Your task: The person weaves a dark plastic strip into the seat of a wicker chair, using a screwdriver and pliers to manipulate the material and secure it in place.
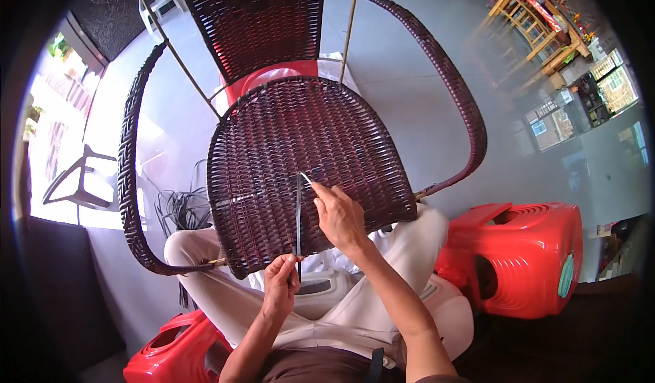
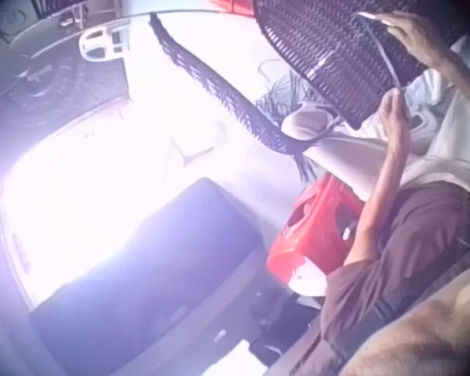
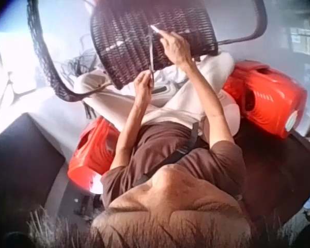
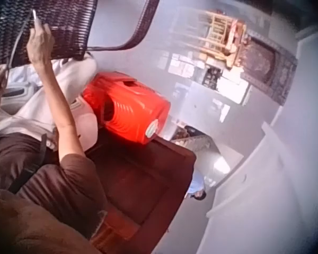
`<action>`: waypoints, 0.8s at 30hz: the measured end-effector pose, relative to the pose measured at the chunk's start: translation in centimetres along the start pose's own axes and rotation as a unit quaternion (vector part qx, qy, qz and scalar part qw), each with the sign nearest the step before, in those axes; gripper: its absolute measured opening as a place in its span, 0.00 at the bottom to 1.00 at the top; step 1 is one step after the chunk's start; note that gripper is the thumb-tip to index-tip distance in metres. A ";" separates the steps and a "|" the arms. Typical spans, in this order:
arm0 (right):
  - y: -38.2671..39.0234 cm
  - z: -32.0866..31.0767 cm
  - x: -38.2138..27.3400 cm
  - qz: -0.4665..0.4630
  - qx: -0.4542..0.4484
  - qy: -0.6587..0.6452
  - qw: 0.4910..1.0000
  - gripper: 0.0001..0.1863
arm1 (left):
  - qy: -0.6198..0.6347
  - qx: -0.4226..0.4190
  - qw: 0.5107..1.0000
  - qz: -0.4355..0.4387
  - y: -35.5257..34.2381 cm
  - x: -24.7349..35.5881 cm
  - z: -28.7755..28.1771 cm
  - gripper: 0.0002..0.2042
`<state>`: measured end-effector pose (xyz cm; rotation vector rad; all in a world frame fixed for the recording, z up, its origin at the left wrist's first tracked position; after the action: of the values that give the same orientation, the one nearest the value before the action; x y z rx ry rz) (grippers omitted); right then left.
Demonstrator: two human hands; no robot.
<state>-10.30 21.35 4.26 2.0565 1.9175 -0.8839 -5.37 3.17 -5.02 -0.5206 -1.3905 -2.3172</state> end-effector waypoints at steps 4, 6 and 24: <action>1.7 1.0 -0.1 -0.002 0.039 0.003 0.999 0.18 | 0.014 -0.021 1.000 -0.004 0.5 0.2 0.3 0.09; 2.4 1.4 0.1 0.016 0.014 0.027 0.999 0.19 | 0.012 -0.020 1.000 -0.001 0.4 0.3 0.1 0.09; 6.3 2.5 0.3 0.190 0.049 -0.387 0.901 0.10 | 0.125 -0.153 0.979 -0.052 1.7 0.5 2.6 0.10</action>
<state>-4.99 19.42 0.51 1.6452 1.0284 -1.4203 -4.68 4.70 -2.36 -0.2323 -0.9720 -2.5939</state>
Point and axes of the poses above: each hand's wrist, its own y-axis away from the middle knuckle, its own z-axis out of the palm, x = y × z, the point moved 8 cm from there along -y, towards the middle knuckle, and after that the axes turned 12 degrees about -z, right-handed, at the moved point
